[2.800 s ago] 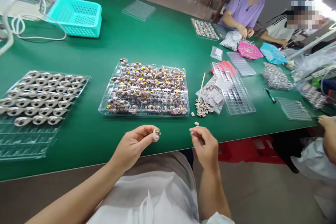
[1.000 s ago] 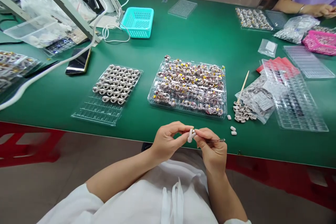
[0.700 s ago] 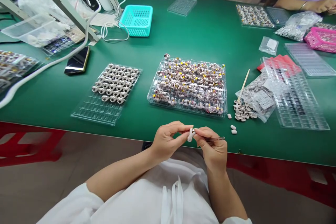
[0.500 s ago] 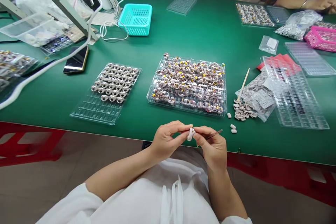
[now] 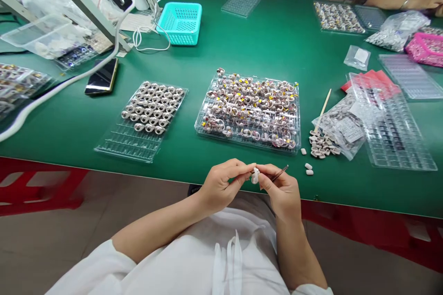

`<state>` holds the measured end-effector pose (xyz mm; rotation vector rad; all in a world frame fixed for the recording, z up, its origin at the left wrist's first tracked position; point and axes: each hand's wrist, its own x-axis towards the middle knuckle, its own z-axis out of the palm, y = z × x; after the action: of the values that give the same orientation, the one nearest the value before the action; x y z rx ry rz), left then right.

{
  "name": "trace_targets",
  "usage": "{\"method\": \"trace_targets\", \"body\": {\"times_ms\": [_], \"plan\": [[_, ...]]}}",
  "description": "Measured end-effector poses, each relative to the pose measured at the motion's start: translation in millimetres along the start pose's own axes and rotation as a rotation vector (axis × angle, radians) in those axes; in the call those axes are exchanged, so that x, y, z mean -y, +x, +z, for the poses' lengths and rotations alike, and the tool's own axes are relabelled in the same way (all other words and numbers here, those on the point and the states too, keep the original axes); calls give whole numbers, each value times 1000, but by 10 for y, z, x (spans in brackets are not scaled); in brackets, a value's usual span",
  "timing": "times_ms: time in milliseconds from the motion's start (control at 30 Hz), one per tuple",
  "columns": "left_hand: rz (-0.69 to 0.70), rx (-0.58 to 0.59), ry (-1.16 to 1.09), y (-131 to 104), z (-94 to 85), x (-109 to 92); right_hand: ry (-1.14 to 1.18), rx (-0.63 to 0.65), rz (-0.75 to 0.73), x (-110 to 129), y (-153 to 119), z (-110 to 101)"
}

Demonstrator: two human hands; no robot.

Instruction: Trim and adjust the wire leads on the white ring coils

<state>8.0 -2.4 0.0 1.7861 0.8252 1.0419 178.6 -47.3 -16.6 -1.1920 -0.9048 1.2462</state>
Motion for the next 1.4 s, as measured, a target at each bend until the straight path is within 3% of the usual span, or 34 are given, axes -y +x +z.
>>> {"method": "trace_targets", "body": {"times_ms": [167, 500, 667, 800, 967, 1200, 1400], "plan": [[34, 1, 48, -11, 4, -36, -50, -4, -58, -6, -7, 0], [22, -24, 55, -6, -25, -49, -142, 116, -148, -8, -24, -47], [84, -31, 60, -45, -50, -21, -166, 126, -178, -21, -25, -18], [50, -38, 30, -69, -65, -6, -234, 105, -202, -22, -35, 17], [-126, 41, -92, -35, -117, -58, -300, 120, -210, 7, -36, 12], [-694, 201, -607, 117, -198, -112, -483, 209, -235, 142, -29, -55], [-846, 366, -708, 260, -288, -135, -601, 407, -330, 276, 0, -73]]}}
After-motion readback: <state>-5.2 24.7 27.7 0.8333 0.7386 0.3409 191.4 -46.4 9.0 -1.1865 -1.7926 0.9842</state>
